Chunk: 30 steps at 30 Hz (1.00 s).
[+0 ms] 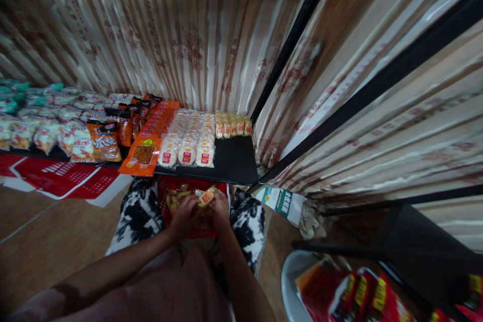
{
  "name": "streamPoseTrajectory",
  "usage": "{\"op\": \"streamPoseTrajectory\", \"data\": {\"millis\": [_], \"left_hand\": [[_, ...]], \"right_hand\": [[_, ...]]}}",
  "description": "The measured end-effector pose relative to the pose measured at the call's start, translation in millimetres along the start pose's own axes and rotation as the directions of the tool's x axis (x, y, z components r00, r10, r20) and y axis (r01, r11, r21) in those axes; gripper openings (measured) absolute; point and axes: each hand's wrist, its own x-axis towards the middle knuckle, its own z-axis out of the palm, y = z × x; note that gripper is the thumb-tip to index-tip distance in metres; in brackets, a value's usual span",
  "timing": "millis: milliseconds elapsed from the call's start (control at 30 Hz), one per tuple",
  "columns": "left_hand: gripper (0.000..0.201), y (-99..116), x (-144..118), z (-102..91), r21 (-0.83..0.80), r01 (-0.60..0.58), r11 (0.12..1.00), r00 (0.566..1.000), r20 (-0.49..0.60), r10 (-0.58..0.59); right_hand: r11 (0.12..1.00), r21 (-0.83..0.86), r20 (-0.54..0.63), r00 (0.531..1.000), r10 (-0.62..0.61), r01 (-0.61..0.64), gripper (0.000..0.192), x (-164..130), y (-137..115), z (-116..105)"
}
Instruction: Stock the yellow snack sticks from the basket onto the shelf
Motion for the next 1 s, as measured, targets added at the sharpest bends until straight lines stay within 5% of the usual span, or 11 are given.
{"op": "streamPoseTrajectory", "data": {"millis": [100,1000], "left_hand": [[0.019,5.4,0.5,-1.0,-0.01,0.003,1.0,1.0,0.01,-0.003],[0.027,12.5,4.0,-4.1,-0.086,-0.049,0.995,0.995,-0.092,0.041]], "right_hand": [[0.995,0.063,-0.013,0.997,0.077,-0.076,0.029,-1.8,-6.9,-0.1],[0.991,0.122,-0.039,0.997,0.064,-0.059,0.041,-17.8,-28.3,4.5]]}}
